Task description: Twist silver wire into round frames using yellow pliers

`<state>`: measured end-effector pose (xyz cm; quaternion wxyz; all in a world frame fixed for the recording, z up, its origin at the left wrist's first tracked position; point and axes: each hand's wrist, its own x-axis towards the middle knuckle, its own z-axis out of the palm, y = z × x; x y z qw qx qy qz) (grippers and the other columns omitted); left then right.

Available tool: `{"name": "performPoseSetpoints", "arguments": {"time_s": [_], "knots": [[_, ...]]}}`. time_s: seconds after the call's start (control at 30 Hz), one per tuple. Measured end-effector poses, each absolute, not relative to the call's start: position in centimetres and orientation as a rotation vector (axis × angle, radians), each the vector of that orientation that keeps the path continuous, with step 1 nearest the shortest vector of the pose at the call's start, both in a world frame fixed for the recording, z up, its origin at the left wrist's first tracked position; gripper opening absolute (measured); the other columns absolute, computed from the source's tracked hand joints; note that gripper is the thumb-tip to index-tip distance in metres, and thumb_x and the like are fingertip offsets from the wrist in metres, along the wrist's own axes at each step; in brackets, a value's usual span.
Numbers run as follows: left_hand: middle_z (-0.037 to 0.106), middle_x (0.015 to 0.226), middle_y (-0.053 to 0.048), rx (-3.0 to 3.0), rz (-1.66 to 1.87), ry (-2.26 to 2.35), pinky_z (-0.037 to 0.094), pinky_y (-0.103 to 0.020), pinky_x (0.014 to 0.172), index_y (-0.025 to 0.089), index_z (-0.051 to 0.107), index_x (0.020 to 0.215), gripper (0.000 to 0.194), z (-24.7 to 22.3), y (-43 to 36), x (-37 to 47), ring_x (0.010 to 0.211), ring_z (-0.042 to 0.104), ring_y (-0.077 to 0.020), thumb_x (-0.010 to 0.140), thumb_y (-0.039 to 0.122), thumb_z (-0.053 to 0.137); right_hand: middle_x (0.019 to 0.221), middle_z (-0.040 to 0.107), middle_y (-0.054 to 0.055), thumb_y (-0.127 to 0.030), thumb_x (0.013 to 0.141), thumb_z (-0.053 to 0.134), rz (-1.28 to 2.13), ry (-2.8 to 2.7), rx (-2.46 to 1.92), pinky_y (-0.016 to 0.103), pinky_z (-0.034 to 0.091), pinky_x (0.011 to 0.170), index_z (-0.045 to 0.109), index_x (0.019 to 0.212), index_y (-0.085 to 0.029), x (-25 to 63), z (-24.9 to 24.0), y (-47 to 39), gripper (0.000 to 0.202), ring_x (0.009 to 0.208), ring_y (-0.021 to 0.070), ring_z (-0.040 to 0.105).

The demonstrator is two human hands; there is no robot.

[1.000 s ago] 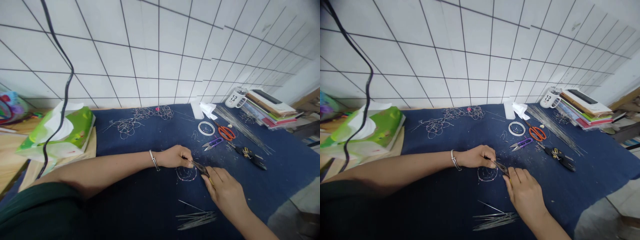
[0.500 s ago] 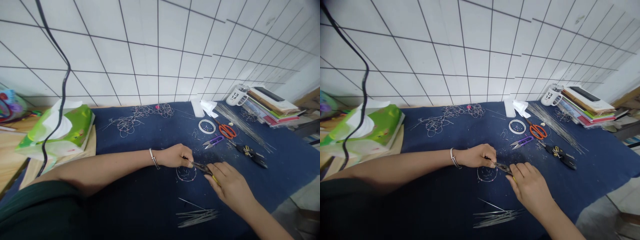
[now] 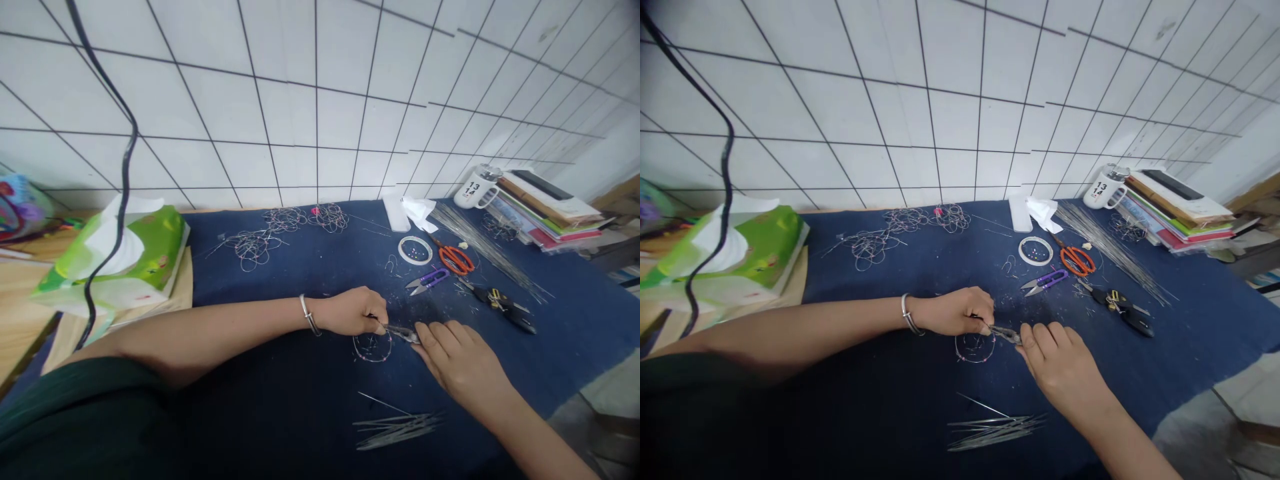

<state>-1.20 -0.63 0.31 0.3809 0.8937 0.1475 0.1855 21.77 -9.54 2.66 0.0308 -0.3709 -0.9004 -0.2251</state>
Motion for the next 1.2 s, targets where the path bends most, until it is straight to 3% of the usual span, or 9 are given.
{"name": "performPoseSetpoints", "arguments": {"time_s": [0.53, 0.87, 1.2], "knots": [[0.054, 0.063, 0.002, 2.258, 0.456, 0.339, 0.038, -0.019, 0.067, 0.015, 0.062, 0.067, 0.008, -0.14, -0.51, -1.02, 0.062, 0.049, -0.0071, 0.075, 0.017, 0.059, 0.075, 0.057, 0.005, -0.026, 0.084, 0.05, -0.717, -2.784, -1.063, 0.029, 0.035, 0.06, 0.057, 0.105, -0.015, 22.05, 2.22, -9.24, 0.025, 0.069, 0.0148, 0.048], [0.056, 0.066, 0.001, 2.241, 0.425, 0.325, 0.038, -0.019, 0.066, 0.015, 0.064, 0.071, 0.005, 0.12, -0.5, -1.06, 0.064, 0.053, -0.0084, 0.074, 0.017, 0.06, 0.085, 0.061, 0.008, -0.032, 0.084, 0.048, -0.351, -2.748, -1.171, 0.03, 0.04, 0.068, 0.06, 0.101, -0.014, 22.15, 2.2, -9.21, 0.027, 0.08, 0.0177, 0.052], [0.056, 0.064, 0.001, 2.261, 0.399, 0.316, 0.037, -0.019, 0.064, 0.015, 0.063, 0.067, 0.007, 0.32, -0.4, -1.06, 0.061, 0.051, -0.008, 0.073, 0.016, 0.06, 0.078, 0.058, 0.006, -0.028, 0.085, 0.047, -0.605, -2.834, -1.058, 0.03, 0.035, 0.066, 0.058, 0.103, -0.015, 22.06, 2.89, -8.82, 0.025, 0.072, 0.0159, 0.048]]}}
